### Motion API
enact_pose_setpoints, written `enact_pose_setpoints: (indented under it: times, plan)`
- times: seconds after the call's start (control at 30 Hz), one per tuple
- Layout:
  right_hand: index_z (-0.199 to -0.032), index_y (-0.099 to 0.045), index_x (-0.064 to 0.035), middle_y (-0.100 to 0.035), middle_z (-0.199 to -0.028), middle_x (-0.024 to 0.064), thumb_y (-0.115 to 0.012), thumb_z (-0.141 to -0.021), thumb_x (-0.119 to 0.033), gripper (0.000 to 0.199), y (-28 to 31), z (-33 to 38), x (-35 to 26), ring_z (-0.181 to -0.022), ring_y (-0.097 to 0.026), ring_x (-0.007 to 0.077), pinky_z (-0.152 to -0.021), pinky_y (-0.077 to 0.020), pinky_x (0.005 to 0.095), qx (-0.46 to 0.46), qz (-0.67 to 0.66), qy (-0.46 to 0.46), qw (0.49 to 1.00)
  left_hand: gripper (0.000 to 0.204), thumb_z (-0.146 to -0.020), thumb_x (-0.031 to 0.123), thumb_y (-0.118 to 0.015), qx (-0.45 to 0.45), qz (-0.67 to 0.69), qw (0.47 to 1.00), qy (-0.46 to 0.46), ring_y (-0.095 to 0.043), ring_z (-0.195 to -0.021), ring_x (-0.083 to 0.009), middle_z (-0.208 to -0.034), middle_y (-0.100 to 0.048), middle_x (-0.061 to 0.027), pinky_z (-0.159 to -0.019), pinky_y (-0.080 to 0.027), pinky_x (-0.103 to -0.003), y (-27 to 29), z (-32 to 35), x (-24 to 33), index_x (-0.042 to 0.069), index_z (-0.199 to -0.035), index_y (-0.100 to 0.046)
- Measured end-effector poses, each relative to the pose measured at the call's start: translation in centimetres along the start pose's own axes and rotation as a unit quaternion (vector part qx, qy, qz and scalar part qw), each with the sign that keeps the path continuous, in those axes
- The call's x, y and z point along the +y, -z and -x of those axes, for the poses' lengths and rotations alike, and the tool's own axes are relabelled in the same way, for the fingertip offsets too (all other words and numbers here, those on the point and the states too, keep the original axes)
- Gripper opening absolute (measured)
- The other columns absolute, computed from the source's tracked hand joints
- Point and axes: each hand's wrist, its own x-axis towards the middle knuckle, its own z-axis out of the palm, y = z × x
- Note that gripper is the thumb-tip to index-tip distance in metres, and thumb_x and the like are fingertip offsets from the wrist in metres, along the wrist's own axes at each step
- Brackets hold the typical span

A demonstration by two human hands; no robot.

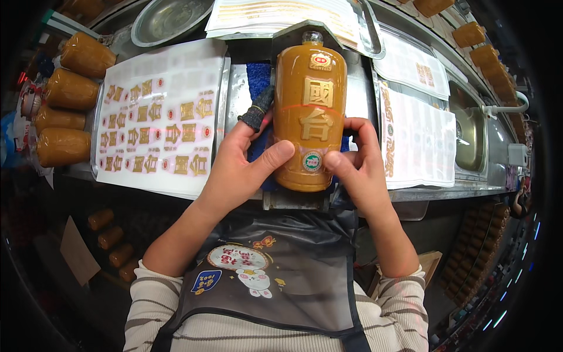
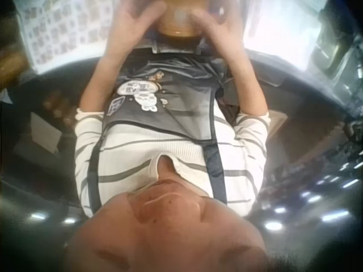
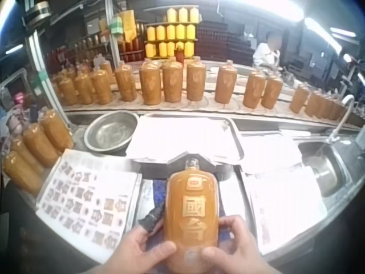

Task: The person applies adhesive labels to amber-colored bottles on a production line. They pick up each bottle, smooth a label onto its surface, and place it back on the conveyor. The process is repeated for multiple bottles.

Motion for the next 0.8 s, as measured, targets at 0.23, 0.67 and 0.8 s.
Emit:
enact_pose_setpoints:
  times: [0.23,0.67,0.8]
  plan:
    - [-0.127,-0.045,-0.0022,-0.067,-0.092,0.0063,-0.074,-0.09,-0.026,0.053,0.5,-0.2,1.0,-0.067,-0.059,0.0033,-0.061,-0.0445,0.0165,-0.006,-0.035,0.0,0.999,0.069,-0.087,0.022,-0.079,0.028,-0.032,0.999,-0.023,-0.053,-0.123,-0.0176,-0.133,-0.057,-0.0126,-0.106,-0.042,-0.033,-1.0,0.2,-0.1,-0.003,-0.142,-0.045]
    - [-0.13,-0.044,-0.0012,-0.064,-0.098,0.005,-0.076,-0.089,-0.024,0.057,1.0,-0.3,1.5,-0.069,-0.059,0.0032,-0.06,-0.0455,0.0165,-0.021,-0.045,0.019,0.999,0.07,-0.083,0.018,-0.081,0.017,-0.04,0.999,-0.021,-0.054,-0.12,-0.0179,-0.13,-0.058,-0.0116,-0.104,-0.043,-0.033,-1.3,0.2,0.3,-0.002,-0.14,-0.046]
    - [-0.132,-0.044,-0.0002,-0.061,-0.109,0.0067,-0.071,-0.093,-0.017,0.051,1.8,-0.5,1.7,-0.074,-0.062,0.0043,-0.065,-0.0481,0.0169,-0.056,-0.06,0.021,0.996,0.072,-0.083,0.018,-0.082,0.009,-0.037,0.999,-0.025,-0.055,-0.12,-0.0181,-0.13,-0.058,-0.0116,-0.103,-0.044,-0.033,-1.2,0.0,-0.1,-0.002,-0.141,-0.045]
